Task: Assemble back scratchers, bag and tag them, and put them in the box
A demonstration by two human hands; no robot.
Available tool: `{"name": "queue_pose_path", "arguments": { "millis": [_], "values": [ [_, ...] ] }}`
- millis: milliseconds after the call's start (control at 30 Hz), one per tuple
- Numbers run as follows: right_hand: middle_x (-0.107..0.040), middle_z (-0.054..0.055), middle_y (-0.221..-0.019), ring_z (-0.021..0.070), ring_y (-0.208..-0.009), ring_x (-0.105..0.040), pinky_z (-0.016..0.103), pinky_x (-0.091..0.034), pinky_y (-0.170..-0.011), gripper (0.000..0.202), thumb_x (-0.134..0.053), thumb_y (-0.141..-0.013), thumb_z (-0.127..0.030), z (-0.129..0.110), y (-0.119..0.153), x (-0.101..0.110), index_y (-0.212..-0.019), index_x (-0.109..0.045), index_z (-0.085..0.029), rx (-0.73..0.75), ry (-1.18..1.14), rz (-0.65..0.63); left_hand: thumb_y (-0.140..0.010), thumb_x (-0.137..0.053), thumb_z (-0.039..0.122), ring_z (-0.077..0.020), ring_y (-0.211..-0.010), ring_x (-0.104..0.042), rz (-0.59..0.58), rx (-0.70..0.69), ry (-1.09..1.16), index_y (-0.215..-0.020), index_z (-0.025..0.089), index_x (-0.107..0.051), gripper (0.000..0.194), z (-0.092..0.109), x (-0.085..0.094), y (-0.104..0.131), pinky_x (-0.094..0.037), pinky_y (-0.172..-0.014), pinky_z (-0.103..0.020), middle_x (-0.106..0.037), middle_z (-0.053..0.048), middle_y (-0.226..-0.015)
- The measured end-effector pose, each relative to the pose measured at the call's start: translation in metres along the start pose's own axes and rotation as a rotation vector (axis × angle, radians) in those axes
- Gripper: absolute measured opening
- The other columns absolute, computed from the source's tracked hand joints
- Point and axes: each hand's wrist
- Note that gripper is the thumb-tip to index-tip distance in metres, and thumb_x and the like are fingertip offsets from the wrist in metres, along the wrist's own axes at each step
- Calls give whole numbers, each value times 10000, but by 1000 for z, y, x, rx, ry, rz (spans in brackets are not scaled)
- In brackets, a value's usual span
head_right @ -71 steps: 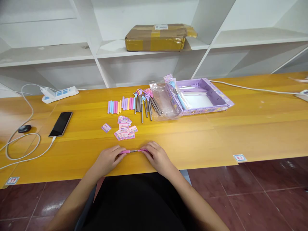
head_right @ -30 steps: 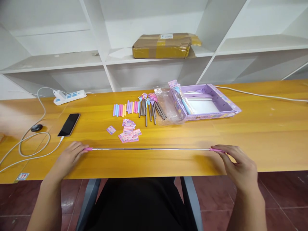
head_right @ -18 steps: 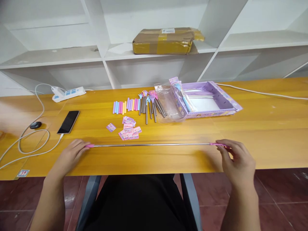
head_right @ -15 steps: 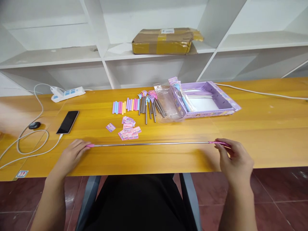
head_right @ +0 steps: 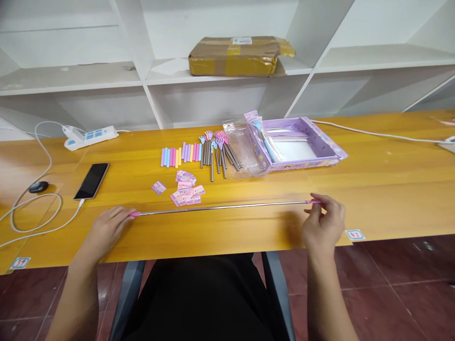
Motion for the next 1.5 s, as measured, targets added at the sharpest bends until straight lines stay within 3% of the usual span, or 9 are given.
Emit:
{"name": "queue_pose_path", "arguments": {
  "millis": [167,433,567,667,733,900,1000,1133,1500],
  "values": [
    [-758,136,-1231,201,-899,-752,399,-668,-795,473,-513,-1049,-345,-25,17,-15,-1492,-582,-192,-12,-123,-116,-1156,-461,322,-242,-948,-724,26,-33,-22,-1177,204,-752,315,21,-5,-11,-498,-845,-380,-790,-74,-1044],
    [-785,120,-1245,200,-895,-787,438,-671,-908,366,-476,-1105,-344,-63,39,-37,-1348,-711,-204,19,-204,-151,-1158,-433,272,-237,-911,-739,85,-43,-88,-1219,209,-742,321,41,-7,-24,-473,-779,-364,-797,-78,-1037],
    [-811,76,-1196,176,-854,-792,376,-681,-895,366,-447,-1082,-183,-96,80,-49,-1313,-726,-234,254,-246,-407,-1160,-461,278,-186,-778,-710,54,-165,-63,-1219,235,-738,286,87,-24,-35,-461,-718,-329,-782,-38,-949],
    [-808,63,-1175,163,-882,-797,331,-682,-899,488,-377,-1041,-54,-118,115,-59,-1359,-694,-245,428,-322,-572,-1156,-481,302,-169,-636,-630,92,-139,-124,-1173,219,-745,277,123,-44,-42,-401,-612,-330,-723,-16,-804],
    [-799,64,-1162,161,-896,-791,321,-681,-892,515,-355,-1037,-21,-126,127,-63,-1375,-672,-246,471,-371,-633,-1154,-489,328,-170,-617,-611,73,-108,-139,-1170,219,-747,280,133,-54,-45,-386,-595,-332,-704,-13,-772],
    [-743,86,-1112,198,-936,-737,375,-661,-868,391,-399,-1084,-76,-133,125,-62,-1313,-660,-255,401,-443,-680,-1173,-413,394,-166,-699,-671,-49,-46,108,-1136,235,-751,375,126,-69,-46,-445,-638,-311,-757,-35,-869],
    [-707,90,-1090,210,-950,-724,387,-647,-847,347,-391,-1103,-116,-136,121,-61,-1281,-653,-259,383,-485,-794,-1174,-402,402,-167,-762,-705,-96,-30,247,-1106,235,-747,390,123,-75,-46,-484,-694,-300,-765,-39,-893],
    [-690,91,-1081,224,-958,-717,393,-634,-859,272,-448,-1111,-181,-139,118,-63,-1292,-638,-256,362,-454,-893,-1165,-431,407,-167,-764,-706,-140,9,288,-1106,236,-751,367,122,-76,-47,-473,-691,-296,-765,-33,-894],
    [-702,90,-1140,230,-1021,-742,411,-639,-913,275,-521,-1106,-219,-132,117,-66,-1363,-600,-272,349,-446,-956,-1128,-522,402,-178,-752,-686,-177,27,294,-1112,233,-754,287,119,-75,-48,-454,-688,-303,-755,-25,-885]
  ]
}}
Point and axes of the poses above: each hand's wrist, its own y-axis away from the middle knuckle, its own x-axis out of the back of the hand, z = x × y
